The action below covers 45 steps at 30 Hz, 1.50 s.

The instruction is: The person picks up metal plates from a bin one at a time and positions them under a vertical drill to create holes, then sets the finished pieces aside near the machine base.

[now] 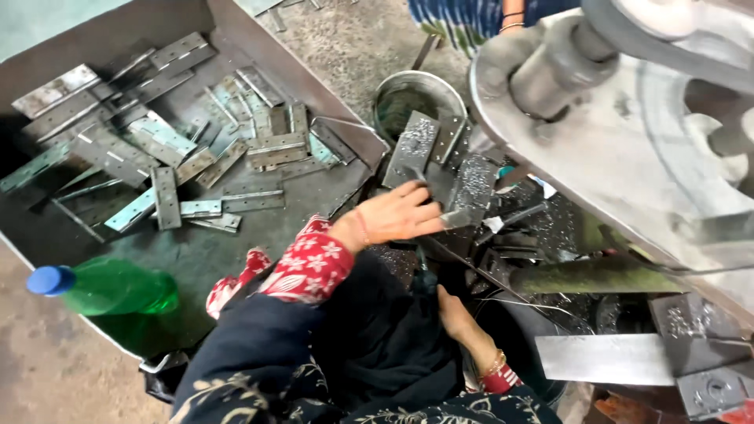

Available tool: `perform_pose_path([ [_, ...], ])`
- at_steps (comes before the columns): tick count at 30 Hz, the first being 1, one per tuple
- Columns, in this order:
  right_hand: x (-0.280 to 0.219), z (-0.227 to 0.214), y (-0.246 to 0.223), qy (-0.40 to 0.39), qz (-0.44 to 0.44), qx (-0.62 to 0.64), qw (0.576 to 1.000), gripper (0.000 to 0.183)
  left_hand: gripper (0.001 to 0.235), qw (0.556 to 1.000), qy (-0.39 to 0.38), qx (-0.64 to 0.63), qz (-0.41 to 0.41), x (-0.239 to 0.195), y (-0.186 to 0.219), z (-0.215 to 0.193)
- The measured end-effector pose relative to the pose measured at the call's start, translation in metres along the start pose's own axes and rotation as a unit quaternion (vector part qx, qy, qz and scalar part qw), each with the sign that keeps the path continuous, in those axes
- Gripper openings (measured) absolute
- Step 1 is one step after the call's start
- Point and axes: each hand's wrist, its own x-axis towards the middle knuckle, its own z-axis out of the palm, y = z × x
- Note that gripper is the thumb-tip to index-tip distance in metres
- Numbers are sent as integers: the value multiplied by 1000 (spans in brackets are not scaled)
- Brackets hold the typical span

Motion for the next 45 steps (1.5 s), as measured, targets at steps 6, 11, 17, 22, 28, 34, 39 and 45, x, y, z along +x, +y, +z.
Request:
perform_pose_path([
  [6, -2, 1, -20, -2, 12, 19, 1000, 63, 33, 989, -138, -9, -52, -13, 4, 95],
  [11, -1, -4, -24, -35, 47, 11, 998, 89, 30, 939, -306, 71, -138, -22, 15, 100],
  [17, -1, 0, -15, -34, 22, -7, 999, 91, 32, 914, -355, 79, -181, 3, 28, 94],
  [22, -4, 1, -17, -51, 49, -42, 997, 87, 35, 898, -374, 54, -225, 19, 22, 109],
  [28, 6, 44, 2, -95, 108, -144, 979, 83, 35, 894, -377, 60, -233, 17, 21, 106],
  [34, 11, 85, 39, -27, 73, -32, 996, 83, 43, 888, -376, 29, -263, 15, 21, 104],
  [39, 0, 47, 17, -41, 103, -52, 992, 78, 41, 874, -388, 18, -292, 22, 26, 106],
  [45, 11, 37, 27, -76, 100, -146, 981, 81, 39, 875, -367, 41, -312, 45, 12, 122],
])
